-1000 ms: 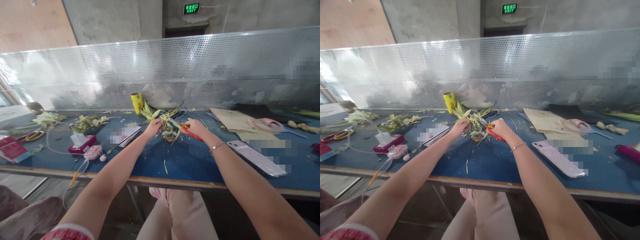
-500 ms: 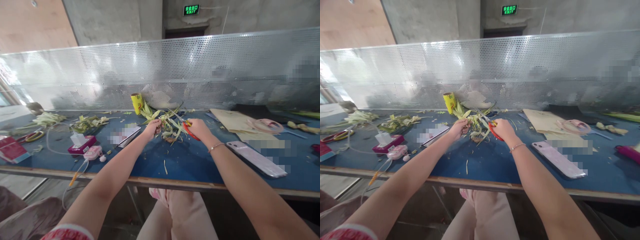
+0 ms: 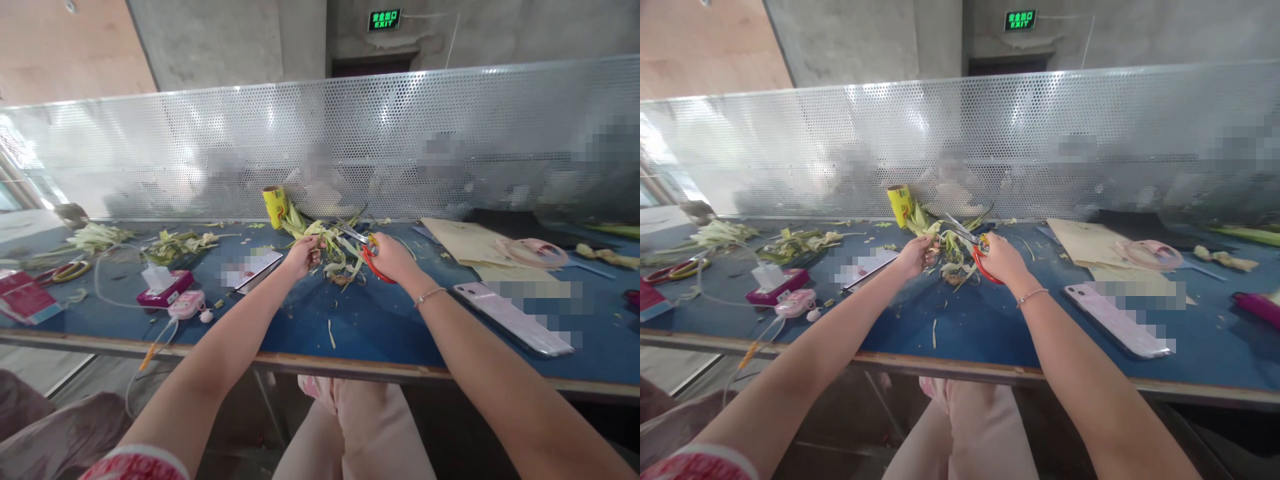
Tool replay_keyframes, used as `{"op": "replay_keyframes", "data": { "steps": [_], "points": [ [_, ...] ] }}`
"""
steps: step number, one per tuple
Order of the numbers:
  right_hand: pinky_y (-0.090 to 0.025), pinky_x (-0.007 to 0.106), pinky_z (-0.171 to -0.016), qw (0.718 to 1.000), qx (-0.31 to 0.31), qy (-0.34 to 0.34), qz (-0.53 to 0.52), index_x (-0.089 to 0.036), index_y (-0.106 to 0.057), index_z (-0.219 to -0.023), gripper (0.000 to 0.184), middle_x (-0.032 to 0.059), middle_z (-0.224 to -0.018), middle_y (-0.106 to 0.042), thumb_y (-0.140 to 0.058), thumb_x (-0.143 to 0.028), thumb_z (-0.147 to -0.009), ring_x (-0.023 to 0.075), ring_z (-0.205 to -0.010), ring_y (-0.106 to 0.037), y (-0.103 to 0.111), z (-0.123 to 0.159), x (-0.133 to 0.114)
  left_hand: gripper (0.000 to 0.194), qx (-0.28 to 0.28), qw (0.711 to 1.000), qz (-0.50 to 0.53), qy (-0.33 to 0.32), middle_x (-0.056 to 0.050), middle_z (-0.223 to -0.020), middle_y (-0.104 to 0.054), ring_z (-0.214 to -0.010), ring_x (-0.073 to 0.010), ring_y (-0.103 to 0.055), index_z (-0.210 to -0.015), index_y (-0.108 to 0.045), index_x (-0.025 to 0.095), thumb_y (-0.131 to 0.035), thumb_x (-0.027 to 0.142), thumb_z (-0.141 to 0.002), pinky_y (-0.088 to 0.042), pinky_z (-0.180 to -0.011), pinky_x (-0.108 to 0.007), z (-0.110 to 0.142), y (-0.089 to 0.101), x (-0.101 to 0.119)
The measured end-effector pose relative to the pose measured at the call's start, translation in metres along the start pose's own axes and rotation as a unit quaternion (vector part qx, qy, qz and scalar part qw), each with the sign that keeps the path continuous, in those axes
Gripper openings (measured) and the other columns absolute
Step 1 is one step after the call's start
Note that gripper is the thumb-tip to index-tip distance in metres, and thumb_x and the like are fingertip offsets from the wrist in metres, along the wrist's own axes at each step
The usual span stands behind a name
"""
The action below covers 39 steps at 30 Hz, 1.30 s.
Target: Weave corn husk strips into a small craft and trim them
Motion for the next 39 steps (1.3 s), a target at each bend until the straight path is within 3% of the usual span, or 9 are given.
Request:
{"op": "replay_keyframes", "data": {
  "steps": [7,14,20,27,39],
  "points": [
    [-0.043,0.035,-0.073,0.997,0.059,0.029,0.027,-0.014,-0.054,-0.107,0.037,0.0165,-0.110,-0.061,-0.053,-0.037,-0.078,0.0291,-0.093,-0.058,0.005,0.003,-0.008,0.007,-0.021,1.000,0.006,-0.006,0.000,-0.067,-0.055,-0.041,-0.0025,-0.033,-0.081,-0.054,0.015,-0.059,0.019,-0.078,-0.026,-0.038,-0.017,0.003,-0.003,0.000],
    [-0.042,0.035,-0.072,0.995,0.037,0.059,0.077,-0.015,-0.054,-0.108,0.038,0.0156,-0.112,-0.059,-0.057,-0.034,-0.075,0.0294,-0.095,-0.057,0.007,0.006,-0.019,0.010,-0.002,0.999,-0.028,-0.015,-0.002,-0.073,-0.063,-0.041,-0.0025,-0.039,-0.084,-0.053,0.016,-0.060,0.017,-0.077,-0.032,-0.041,-0.017,-0.006,0.002,-0.008],
    [-0.039,0.033,-0.069,0.991,0.058,0.065,0.100,-0.014,-0.053,-0.108,0.034,0.0147,-0.108,-0.060,-0.051,-0.031,-0.079,0.0264,-0.088,-0.058,0.011,0.009,-0.028,0.006,0.004,0.999,-0.047,0.009,-0.006,-0.080,-0.067,-0.041,-0.0021,-0.041,-0.084,-0.057,0.014,-0.059,0.015,-0.078,-0.029,-0.037,-0.017,0.005,-0.012,-0.005],
    [-0.038,0.032,-0.065,0.991,0.083,0.043,0.096,-0.014,-0.054,-0.107,0.035,0.0141,-0.110,-0.060,-0.053,-0.034,-0.078,0.0261,-0.087,-0.057,0.013,0.009,-0.025,0.011,-0.004,0.999,-0.043,0.009,-0.004,-0.078,-0.068,-0.041,-0.0028,-0.044,-0.080,-0.053,0.016,-0.062,0.020,-0.077,-0.037,-0.041,-0.017,0.008,-0.016,-0.005],
    [-0.042,0.031,-0.068,0.994,0.059,0.045,0.081,-0.018,-0.057,-0.108,0.033,0.0104,-0.113,-0.062,-0.055,-0.031,-0.078,0.0249,-0.094,-0.058,0.011,0.007,-0.023,0.006,0.002,0.999,-0.048,0.007,-0.006,-0.079,-0.068,-0.041,-0.0026,-0.043,-0.081,-0.055,0.013,-0.058,0.014,-0.076,-0.034,-0.038,-0.017,0.008,-0.015,-0.004]
  ]
}}
Point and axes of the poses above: each hand's wrist, its own z-axis away from the middle knuckle, its own y-axis out of the back of the hand, x = y × z, the point moved 4 cm from there along -z, towards the middle knuckle
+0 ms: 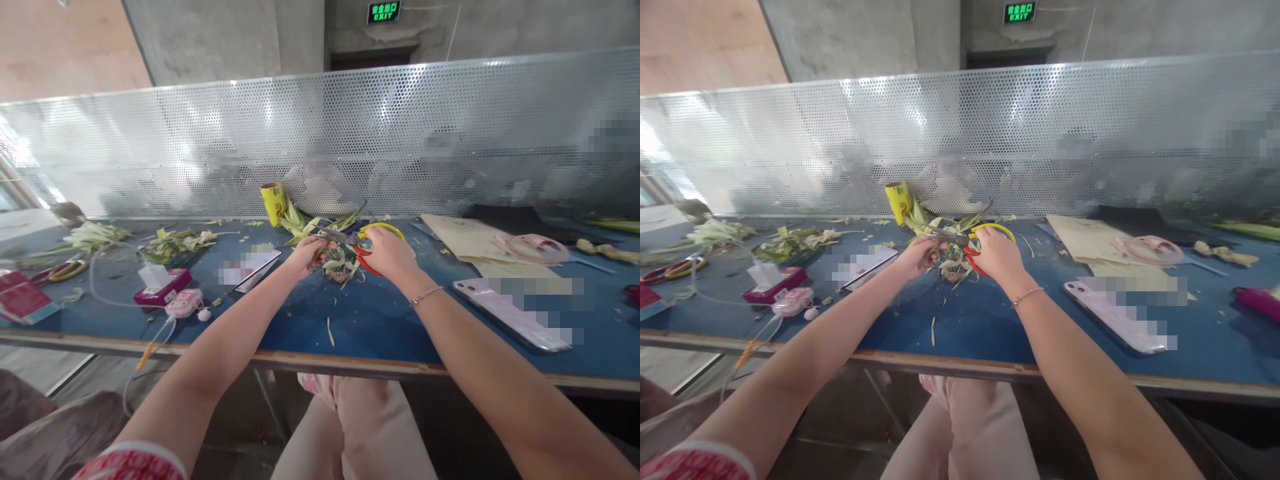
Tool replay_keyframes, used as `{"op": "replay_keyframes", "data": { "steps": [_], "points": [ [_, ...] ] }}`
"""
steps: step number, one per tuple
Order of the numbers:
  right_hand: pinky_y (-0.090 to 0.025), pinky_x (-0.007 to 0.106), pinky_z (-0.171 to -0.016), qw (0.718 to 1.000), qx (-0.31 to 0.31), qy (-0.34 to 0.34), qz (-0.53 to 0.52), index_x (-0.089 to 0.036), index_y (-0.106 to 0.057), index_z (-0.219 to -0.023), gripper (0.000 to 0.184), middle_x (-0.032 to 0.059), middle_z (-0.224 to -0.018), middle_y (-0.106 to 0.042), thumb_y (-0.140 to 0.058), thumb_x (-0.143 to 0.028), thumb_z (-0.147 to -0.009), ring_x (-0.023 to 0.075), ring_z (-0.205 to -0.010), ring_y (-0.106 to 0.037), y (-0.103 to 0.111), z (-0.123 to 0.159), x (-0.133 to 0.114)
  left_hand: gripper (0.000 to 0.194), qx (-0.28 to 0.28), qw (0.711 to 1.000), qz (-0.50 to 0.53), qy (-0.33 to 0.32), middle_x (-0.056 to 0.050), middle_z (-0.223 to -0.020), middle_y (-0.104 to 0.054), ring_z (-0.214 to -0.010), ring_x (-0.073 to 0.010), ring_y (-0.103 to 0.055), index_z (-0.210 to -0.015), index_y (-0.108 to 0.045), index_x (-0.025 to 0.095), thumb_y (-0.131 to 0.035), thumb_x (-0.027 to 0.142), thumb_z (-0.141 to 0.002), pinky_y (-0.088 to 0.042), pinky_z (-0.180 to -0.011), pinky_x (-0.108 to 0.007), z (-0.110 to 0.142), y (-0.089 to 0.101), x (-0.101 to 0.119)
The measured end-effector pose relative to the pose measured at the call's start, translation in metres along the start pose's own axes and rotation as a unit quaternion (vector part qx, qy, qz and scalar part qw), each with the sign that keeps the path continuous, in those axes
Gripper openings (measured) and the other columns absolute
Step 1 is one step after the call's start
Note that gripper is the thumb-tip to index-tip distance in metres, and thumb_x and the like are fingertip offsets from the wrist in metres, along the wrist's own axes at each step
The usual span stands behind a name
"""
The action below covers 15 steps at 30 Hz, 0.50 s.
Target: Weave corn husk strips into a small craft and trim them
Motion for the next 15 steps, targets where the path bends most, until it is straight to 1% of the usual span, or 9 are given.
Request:
{"op": "replay_keyframes", "data": {
  "steps": [4,8,11,15],
  "points": [
    [-0.042,0.031,-0.067,1.000,0.000,-0.007,0.009,-0.019,-0.060,-0.106,0.031,0.0092,-0.107,-0.064,-0.054,-0.034,-0.080,0.0241,-0.092,-0.059,0.0046,0.0007,-0.0016,0.007,0.004,1.000,-0.001,0.001,-0.005,-0.076,-0.068,-0.041,-0.0027,-0.044,-0.081,-0.056,0.013,-0.059,0.014,-0.075,-0.033,-0.039,-0.017,0.0023,-0.0011,0.0012],
    [-0.041,0.031,-0.066,1.000,-0.008,-0.019,0.023,-0.020,-0.063,-0.102,0.027,0.0089,-0.103,-0.066,-0.053,-0.032,-0.080,0.0227,-0.086,-0.059,0.0083,0.0007,-0.0016,0.007,0.009,1.000,0.000,0.008,-0.005,-0.074,-0.068,-0.040,-0.0029,-0.043,-0.082,-0.057,0.013,-0.058,0.013,-0.075,-0.032,-0.038,-0.017,0.0035,-0.0023,0.0018],
    [-0.040,0.030,-0.064,0.999,-0.010,-0.023,0.027,-0.022,-0.064,-0.099,0.024,0.0081,-0.098,-0.066,-0.053,-0.032,-0.080,0.0219,-0.083,-0.058,0.0082,0.0002,0.0005,0.005,0.011,1.000,-0.001,0.008,-0.005,-0.072,-0.067,-0.040,-0.0031,-0.043,-0.079,-0.056,0.013,-0.059,0.013,-0.075,-0.030,-0.038,-0.016,0.0020,-0.0015,0.0009],
    [-0.038,0.029,-0.061,0.999,-0.006,-0.023,0.030,-0.022,-0.065,-0.096,0.023,0.0073,-0.096,-0.066,-0.052,-0.033,-0.081,0.0211,-0.081,-0.058,0.0059,-0.0008,0.0041,0.008,0.010,1.000,-0.005,0.005,-0.005,-0.071,-0.067,-0.040,-0.0033,-0.044,-0.077,-0.054,0.014,-0.062,0.016,-0.074,-0.029,-0.038,-0.016,-0.0011,0.0007,-0.0017]
  ]
}}
Point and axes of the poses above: each hand's wrist, its own z-axis away from the middle knuckle, its own y-axis out of the back of the hand, x = y × z, the point moved 4 cm from there along -z, towards the middle knuckle
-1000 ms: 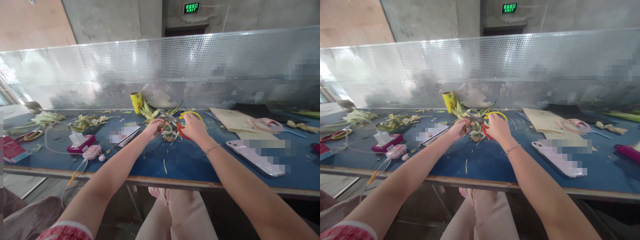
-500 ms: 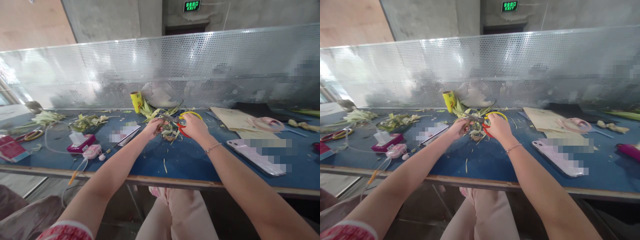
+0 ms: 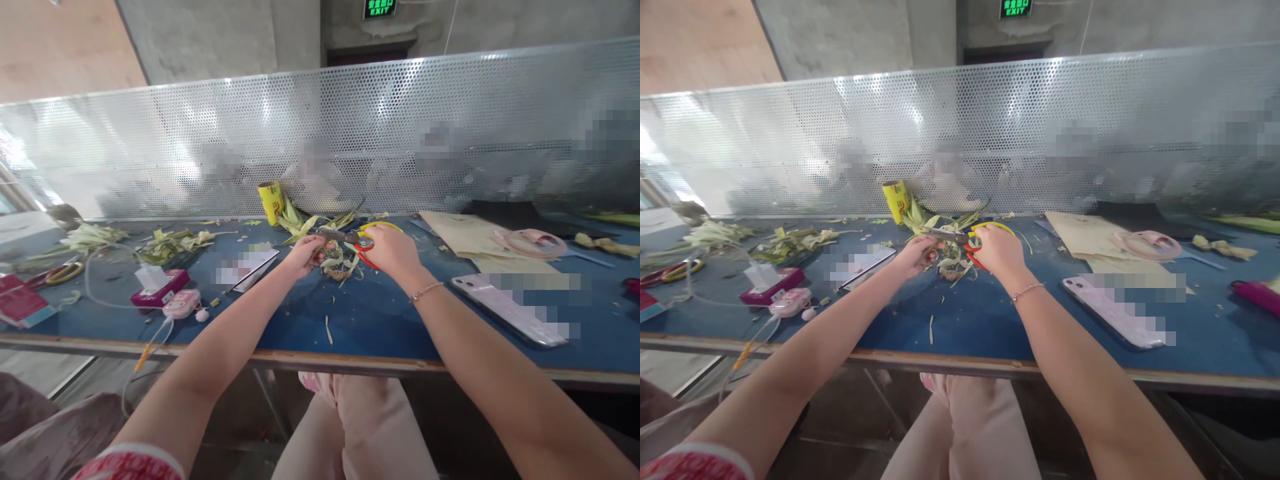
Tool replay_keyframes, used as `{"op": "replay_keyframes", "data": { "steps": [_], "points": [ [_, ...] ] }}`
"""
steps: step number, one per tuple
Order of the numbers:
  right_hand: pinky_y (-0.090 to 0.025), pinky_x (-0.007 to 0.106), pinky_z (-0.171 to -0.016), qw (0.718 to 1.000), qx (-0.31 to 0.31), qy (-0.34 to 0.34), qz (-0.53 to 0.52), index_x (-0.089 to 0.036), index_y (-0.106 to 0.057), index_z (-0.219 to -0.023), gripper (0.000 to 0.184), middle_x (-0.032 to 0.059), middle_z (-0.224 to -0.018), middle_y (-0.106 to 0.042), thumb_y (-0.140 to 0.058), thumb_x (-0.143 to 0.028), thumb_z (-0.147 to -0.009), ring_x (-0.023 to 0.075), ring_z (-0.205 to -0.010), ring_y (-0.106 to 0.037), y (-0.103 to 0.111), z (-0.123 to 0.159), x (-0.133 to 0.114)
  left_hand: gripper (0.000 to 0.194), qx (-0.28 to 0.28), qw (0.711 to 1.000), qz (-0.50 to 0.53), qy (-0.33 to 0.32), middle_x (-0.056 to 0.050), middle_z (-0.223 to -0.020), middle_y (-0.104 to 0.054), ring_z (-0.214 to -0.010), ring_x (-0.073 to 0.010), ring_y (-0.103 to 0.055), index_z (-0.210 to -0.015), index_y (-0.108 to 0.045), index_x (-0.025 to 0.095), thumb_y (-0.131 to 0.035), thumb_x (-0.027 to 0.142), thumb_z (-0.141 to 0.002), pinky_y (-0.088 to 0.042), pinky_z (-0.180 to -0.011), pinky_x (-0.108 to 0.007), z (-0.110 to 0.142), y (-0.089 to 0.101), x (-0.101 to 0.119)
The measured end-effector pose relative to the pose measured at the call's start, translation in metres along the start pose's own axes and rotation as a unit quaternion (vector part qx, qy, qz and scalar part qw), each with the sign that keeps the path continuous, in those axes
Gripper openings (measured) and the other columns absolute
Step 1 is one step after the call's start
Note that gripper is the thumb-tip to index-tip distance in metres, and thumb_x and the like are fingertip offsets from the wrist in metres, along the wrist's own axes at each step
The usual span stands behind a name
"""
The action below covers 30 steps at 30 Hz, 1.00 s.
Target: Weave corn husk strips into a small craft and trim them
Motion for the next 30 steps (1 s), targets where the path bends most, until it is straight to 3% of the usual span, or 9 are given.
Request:
{"op": "replay_keyframes", "data": {
  "steps": [10,17,30],
  "points": [
    [-0.039,0.030,-0.063,1.000,0.003,-0.014,-0.007,-0.021,-0.063,-0.094,0.022,0.0086,-0.100,-0.065,-0.052,-0.035,-0.081,0.0222,-0.082,-0.057,0.000,0.000,0.002,0.010,-0.003,1.000,0.009,0.006,-0.003,-0.071,-0.066,-0.040,-0.0033,-0.045,-0.080,-0.053,0.015,-0.061,0.018,-0.077,-0.032,-0.037,-0.015,0.005,-0.002,0.003],
    [-0.039,0.036,-0.075,0.998,0.056,0.031,-0.003,-0.014,-0.056,-0.102,0.033,0.0151,-0.100,-0.063,-0.054,-0.035,-0.076,0.0291,-0.093,-0.055,0.005,0.002,-0.006,0.011,-0.001,1.000,0.014,0.003,-0.004,-0.074,-0.067,-0.040,-0.0031,-0.045,-0.078,-0.052,0.015,-0.062,0.019,-0.077,-0.034,-0.037,-0.015,0.002,0.000,0.003],
    [-0.036,0.038,-0.081,0.998,0.036,0.043,0.017,-0.013,-0.058,-0.103,0.035,0.0149,-0.099,-0.063,-0.053,-0.032,-0.073,0.0293,-0.096,-0.055,0.001,0.002,-0.007,0.005,-0.001,1.000,-0.012,-0.003,-0.004,-0.075,-0.067,-0.041,-0.0025,-0.043,-0.076,-0.056,0.013,-0.060,0.016,-0.076,-0.033,-0.037,-0.016,0.004,-0.001,0.002]
  ]
}}
Point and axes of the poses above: each hand's wrist, its own z-axis away from the middle knuckle, its own y-axis out of the back of the hand, x = y × z, the point moved 4 cm from there along -z, towards the middle knuckle
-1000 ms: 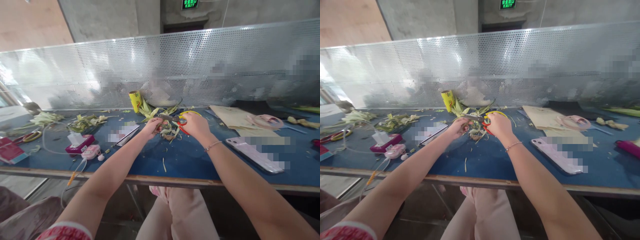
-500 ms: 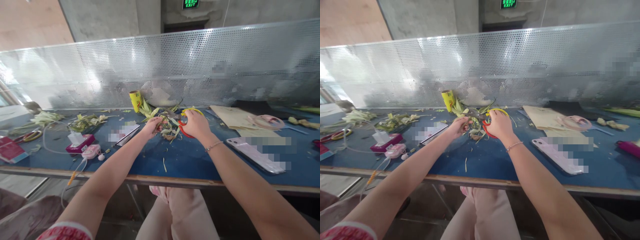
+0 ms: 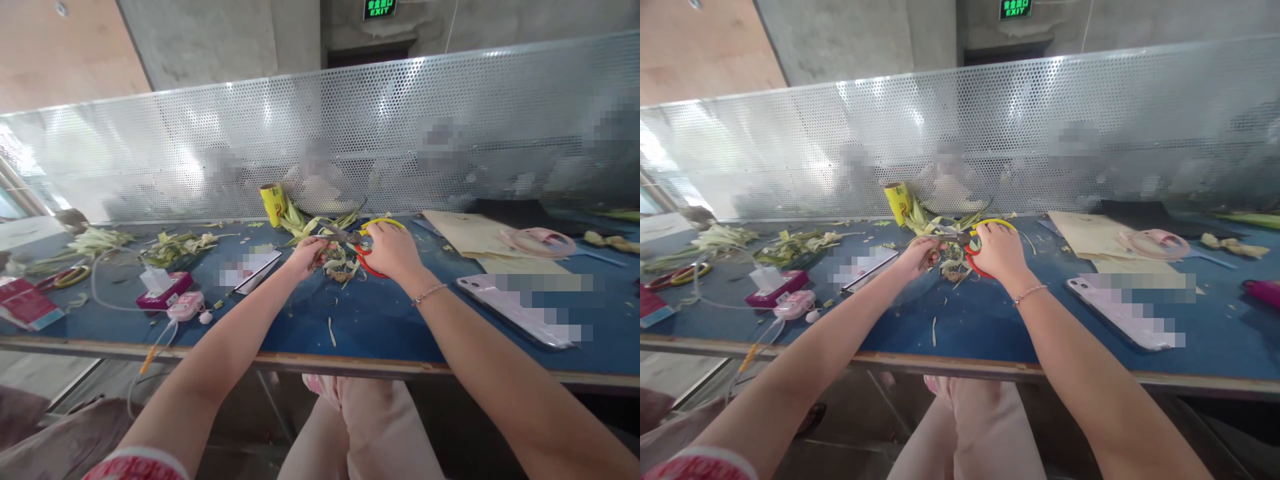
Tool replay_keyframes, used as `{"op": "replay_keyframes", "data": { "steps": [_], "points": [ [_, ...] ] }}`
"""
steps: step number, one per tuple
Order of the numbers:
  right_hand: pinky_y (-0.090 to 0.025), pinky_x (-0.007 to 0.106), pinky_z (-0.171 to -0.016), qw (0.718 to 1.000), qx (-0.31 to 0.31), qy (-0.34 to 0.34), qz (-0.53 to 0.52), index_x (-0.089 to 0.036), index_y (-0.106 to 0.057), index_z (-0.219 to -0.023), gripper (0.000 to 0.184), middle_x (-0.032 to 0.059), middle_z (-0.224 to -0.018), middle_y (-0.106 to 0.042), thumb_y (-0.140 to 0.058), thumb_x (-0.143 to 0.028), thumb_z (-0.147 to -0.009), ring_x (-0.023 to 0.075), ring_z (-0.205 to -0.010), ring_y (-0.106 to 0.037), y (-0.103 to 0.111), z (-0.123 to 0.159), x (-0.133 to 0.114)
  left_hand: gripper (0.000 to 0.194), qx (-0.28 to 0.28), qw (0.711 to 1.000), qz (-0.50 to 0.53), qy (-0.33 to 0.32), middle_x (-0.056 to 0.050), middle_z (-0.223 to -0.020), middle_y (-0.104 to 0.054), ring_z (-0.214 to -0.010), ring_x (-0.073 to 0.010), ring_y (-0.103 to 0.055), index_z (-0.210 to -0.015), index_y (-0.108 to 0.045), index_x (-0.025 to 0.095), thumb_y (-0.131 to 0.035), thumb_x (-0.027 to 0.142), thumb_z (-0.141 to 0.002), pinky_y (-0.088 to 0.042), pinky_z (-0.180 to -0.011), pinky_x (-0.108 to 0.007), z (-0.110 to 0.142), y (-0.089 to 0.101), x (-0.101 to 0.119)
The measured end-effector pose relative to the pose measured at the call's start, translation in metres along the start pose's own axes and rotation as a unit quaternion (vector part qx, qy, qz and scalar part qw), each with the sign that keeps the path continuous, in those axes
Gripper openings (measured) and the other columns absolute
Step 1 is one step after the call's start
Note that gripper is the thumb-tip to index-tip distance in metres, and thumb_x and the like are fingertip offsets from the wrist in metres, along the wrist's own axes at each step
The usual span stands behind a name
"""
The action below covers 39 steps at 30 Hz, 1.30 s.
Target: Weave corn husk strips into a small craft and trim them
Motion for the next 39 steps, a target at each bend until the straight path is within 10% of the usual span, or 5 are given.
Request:
{"op": "replay_keyframes", "data": {
  "steps": [39],
  "points": [
    [-0.038,0.030,-0.065,0.988,0.011,-0.093,-0.120,-0.019,-0.056,-0.086,0.017,0.0093,-0.089,-0.065,-0.055,-0.029,-0.073,0.0237,-0.079,-0.059,-0.004,-0.002,0.011,0.014,0.013,0.999,0.046,-0.019,-0.005,-0.087,-0.069,-0.050,-0.0049,-0.054,-0.088,-0.055,0.016,-0.063,0.025,-0.080,-0.048,-0.052,-0.019,0.000,0.002,0.002]
  ]
}}
Point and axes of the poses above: each hand's wrist, its own z-axis away from the middle knuckle, its own y-axis out of the back of the hand, x = y × z, the point moved 4 cm from there along -z, towards the middle knuckle
